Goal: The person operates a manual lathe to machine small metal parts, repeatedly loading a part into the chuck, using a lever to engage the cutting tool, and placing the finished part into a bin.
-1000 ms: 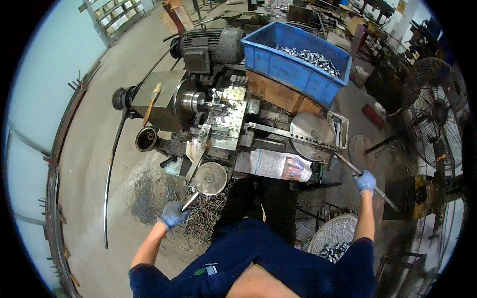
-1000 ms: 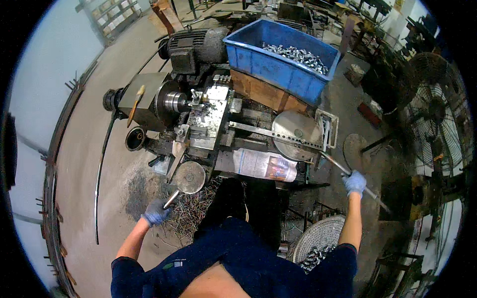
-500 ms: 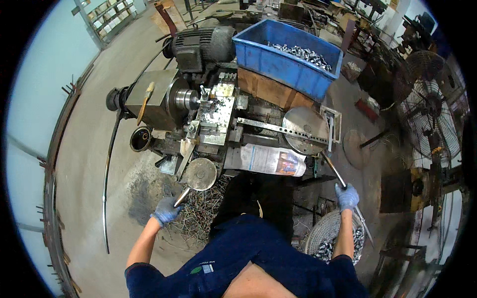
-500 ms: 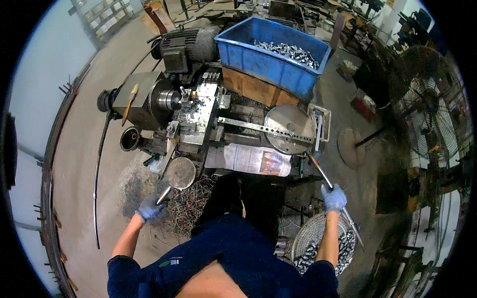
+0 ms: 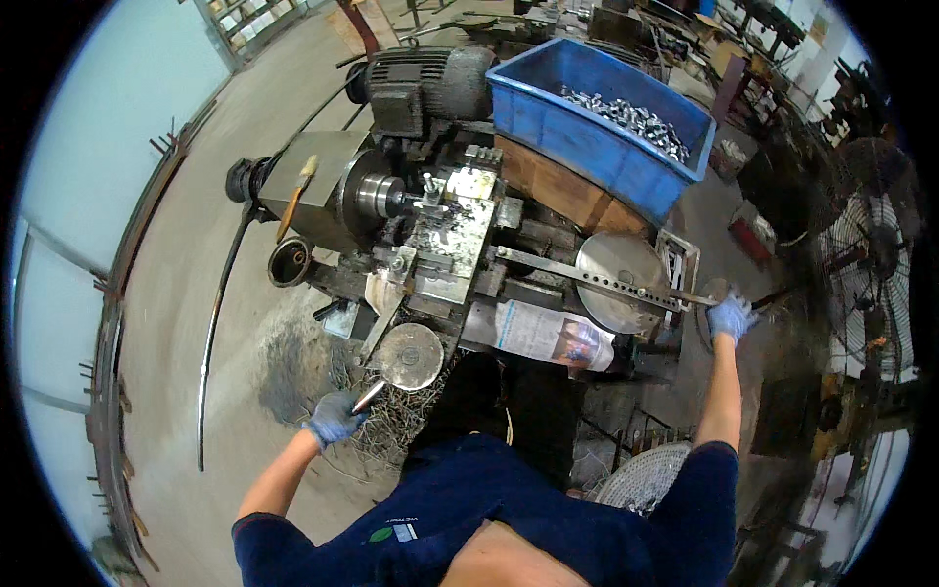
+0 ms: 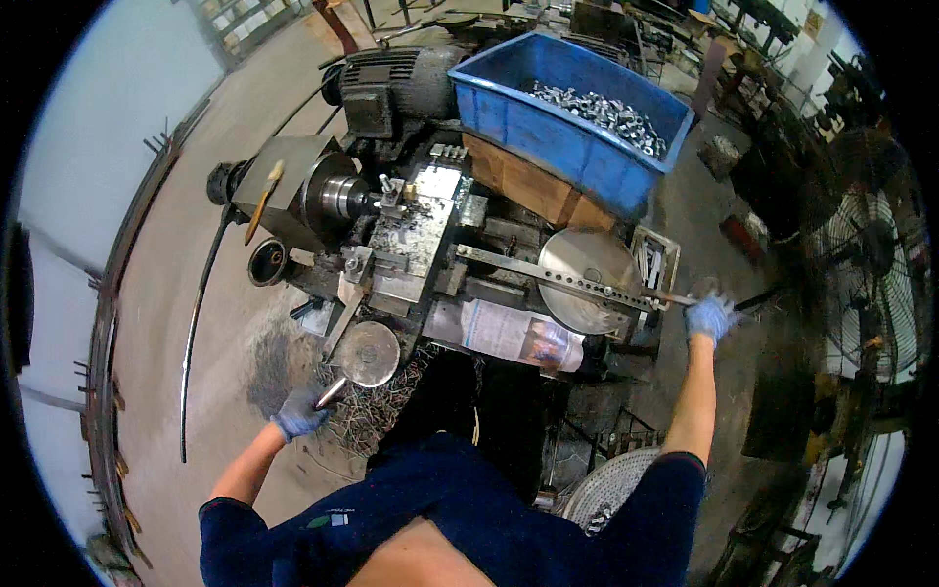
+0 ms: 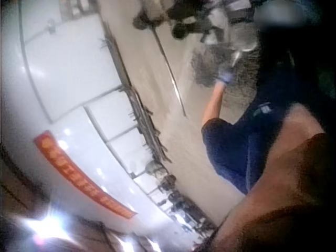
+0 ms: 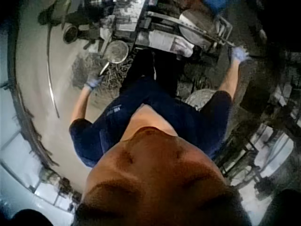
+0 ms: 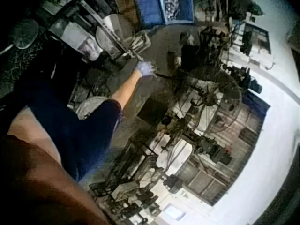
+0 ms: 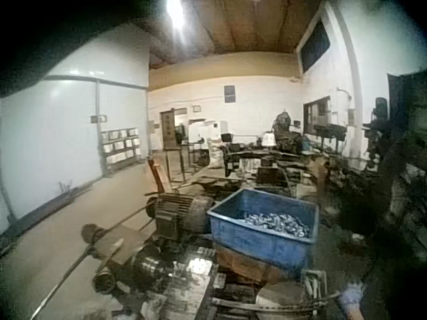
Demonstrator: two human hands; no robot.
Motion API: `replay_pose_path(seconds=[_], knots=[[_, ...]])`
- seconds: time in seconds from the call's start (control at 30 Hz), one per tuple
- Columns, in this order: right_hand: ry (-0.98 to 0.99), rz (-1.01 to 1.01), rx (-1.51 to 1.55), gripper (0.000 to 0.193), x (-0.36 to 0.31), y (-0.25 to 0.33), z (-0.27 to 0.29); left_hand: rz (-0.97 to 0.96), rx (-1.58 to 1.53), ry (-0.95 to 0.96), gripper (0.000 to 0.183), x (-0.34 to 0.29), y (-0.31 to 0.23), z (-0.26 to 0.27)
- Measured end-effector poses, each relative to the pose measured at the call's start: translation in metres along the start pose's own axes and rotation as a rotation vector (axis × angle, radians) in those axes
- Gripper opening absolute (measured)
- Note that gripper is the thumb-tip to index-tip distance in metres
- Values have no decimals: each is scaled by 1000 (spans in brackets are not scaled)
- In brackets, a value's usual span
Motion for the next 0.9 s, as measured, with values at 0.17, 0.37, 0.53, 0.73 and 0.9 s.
replay_pose_path(seconds=[0.17,0.37,0.53,0.73,0.9], knots=[[-61,175,15,76,-4,55,-22,4,-407,203,45,-2,22,-2],[29,227,415,80,-114,-1,-50,255,-350,-204,56,44,128,38],[141,162,424,62,-182,-43,-88,187,364,-86,53,101,202,59],[142,137,576,44,-207,-60,-79,483,262,-97,44,148,225,7],[318,168,653,40,-201,-25,-57,520,349,-588,42,131,301,-71]])
Point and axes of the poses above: each hand's wrist, its own x-axis towards the middle knuckle, its own z-axis out of the back of the hand, y = z × x, the point moved 3 cm from there along x, towards the middle knuckle, and after that the axes turned 11 degrees about -z, right-handed, at the moved point
